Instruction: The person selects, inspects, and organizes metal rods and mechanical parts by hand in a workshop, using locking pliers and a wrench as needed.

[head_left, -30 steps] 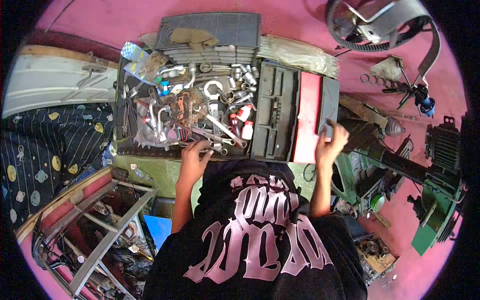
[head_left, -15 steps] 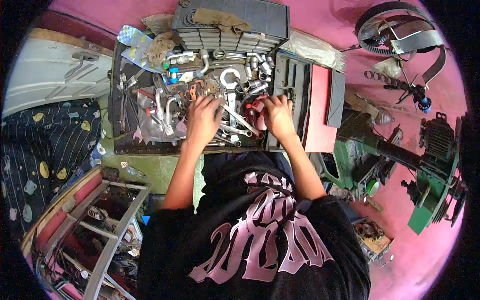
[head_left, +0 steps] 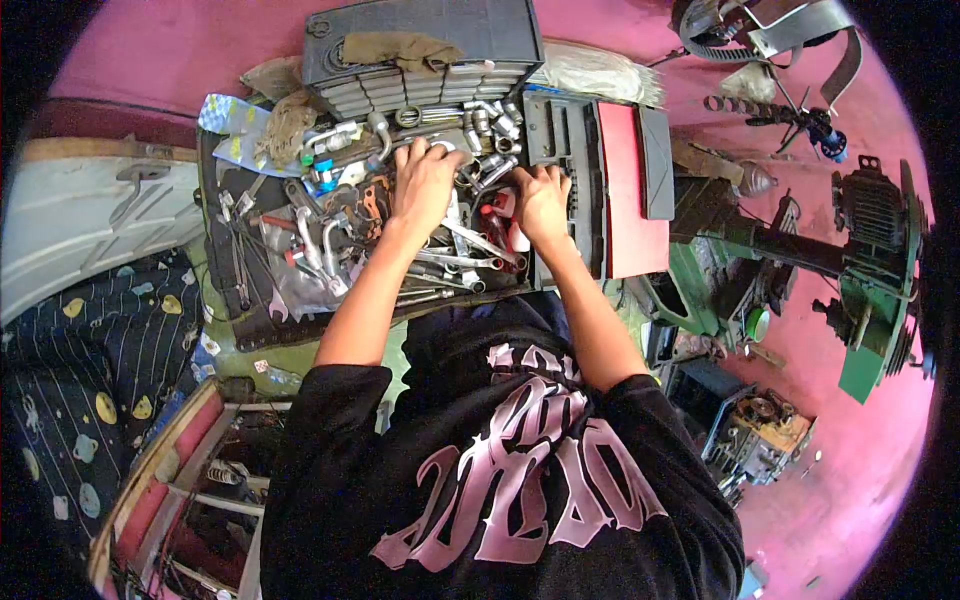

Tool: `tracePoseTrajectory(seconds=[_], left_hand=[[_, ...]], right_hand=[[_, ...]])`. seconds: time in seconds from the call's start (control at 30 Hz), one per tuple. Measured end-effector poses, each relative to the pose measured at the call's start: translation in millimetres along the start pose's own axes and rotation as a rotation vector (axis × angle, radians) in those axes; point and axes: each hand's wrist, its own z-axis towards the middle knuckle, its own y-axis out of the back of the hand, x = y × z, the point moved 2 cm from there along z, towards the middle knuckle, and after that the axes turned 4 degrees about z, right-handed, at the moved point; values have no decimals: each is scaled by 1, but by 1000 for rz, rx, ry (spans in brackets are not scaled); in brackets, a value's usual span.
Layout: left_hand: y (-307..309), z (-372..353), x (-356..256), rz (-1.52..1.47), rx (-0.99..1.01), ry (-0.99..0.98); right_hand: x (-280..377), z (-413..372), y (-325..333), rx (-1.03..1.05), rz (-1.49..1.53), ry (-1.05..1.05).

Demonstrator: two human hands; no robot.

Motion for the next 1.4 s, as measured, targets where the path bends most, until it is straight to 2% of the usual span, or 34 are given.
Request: tracePoseTrajectory(seconds=[0.3,0.4,0.53,0.63,0.7,0.77,0.83,0.9,1.03,1.23,1.4], left_hand=[[36,4,-8,-180,9,-13],[47,3,-21,-258,-61,2],[55,-3,-42,-320,-12,73],[54,-7,-57,-377,17,80],[54,-8,-66,-389,29,67],[52,-8,-75,-411,47,52],[53,-5,-86,-423,42,18],[52,-2,-99,-501,86,38],[43,10,-125,-452,62,-53],[51,39,-181,-355,14,-101],[45,71,-236,-316,-24,-141]], right_hand=[[-3,-11,69,-67,325,-63],[-4,-16,97,-74,404,-96],[-10,-32,125,-95,515,-195],[-20,-45,130,-126,564,-191],[-24,-59,137,-115,562,-251],[-30,-70,142,-200,530,-196],[-38,-81,144,-219,547,-261],[-46,-93,154,-236,498,-228],[-62,-112,170,-257,460,-290],[-110,-120,180,-299,393,-235],[-158,-121,189,-375,416,-299]])
